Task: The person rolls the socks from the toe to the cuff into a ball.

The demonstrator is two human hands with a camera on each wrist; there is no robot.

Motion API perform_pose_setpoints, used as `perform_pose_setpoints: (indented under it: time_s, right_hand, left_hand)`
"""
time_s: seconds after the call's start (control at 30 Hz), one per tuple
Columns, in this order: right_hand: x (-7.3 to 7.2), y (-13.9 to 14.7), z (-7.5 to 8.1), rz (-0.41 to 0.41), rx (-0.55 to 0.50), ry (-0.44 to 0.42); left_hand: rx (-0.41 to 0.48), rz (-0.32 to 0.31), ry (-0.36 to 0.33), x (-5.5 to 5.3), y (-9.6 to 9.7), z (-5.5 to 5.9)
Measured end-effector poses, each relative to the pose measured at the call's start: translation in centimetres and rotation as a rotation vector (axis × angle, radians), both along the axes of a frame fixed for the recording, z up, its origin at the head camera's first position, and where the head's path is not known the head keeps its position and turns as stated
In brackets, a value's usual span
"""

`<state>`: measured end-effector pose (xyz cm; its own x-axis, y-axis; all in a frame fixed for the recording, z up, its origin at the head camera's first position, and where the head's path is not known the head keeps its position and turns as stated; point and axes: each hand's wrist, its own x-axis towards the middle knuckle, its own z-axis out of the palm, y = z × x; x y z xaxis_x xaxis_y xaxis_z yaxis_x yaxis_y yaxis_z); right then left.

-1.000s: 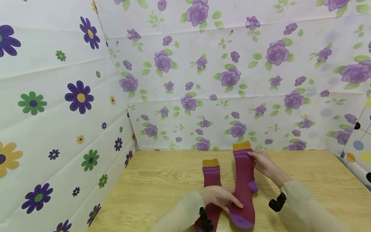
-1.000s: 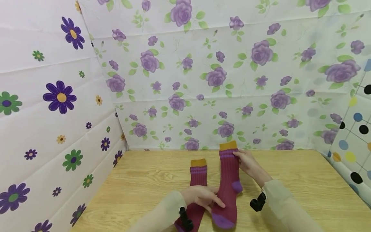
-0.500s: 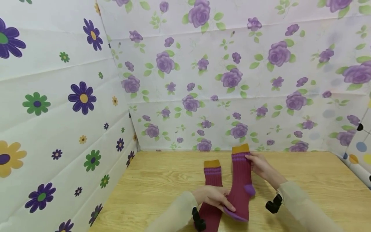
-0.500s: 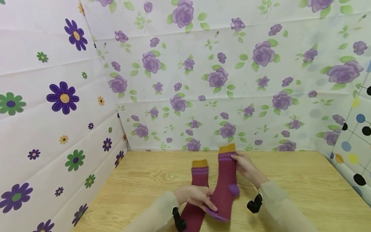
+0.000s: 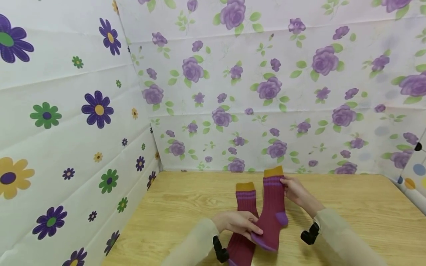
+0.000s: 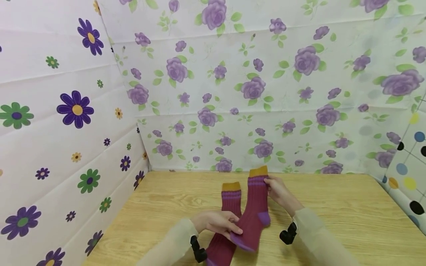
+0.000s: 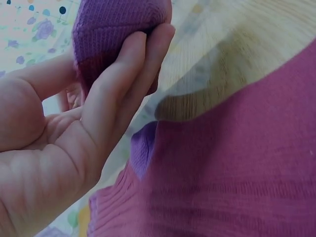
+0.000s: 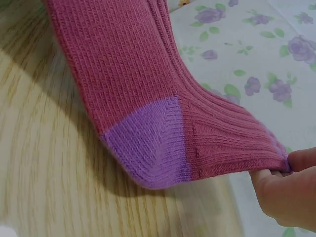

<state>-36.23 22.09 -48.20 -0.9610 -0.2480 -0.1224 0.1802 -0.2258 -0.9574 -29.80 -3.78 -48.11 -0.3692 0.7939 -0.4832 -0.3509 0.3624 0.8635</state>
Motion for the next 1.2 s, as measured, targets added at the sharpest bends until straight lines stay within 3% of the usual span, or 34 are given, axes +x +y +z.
perform_pose_setpoints:
  time_s: [0.3, 0.53, 0.77, 0.87, 1.1, 1.2]
  right_hand:
    - [-0.1, -0.9, 0.0, 0.029, 0.044, 0.013]
    - [-0.2, -1.6, 0.0, 0.052, 0.042, 0.040]
    - [-0.4, -2.7, -0.1, 0.063, 0.033, 0.042]
    - [-0.5, -3.3, -0.2, 0.063, 0.017, 0.045]
    - [-0.3, -4.6, -0.4, 0.076, 0.016, 0.049]
    - [-0.2, -5.0, -0.5, 0.086, 0.014, 0.056]
  left_hand:
    - [0.033, -0.123, 0.007, -0.5, -1.9, 0.4]
    - [0.000, -0.147, 0.006, -0.8, -3.3, 0.7]
    - [0.019, -0.225, -0.005, -0.9, -4.7, 0.9]
    - [0.011, -0.247, 0.015, -0.9, -5.2, 1.0]
    - [-0.085, -0.298, 0.142, -0.6, -6.0, 0.9]
    - [-0.100, -0.316, 0.135, -0.4, -6.2, 0.8]
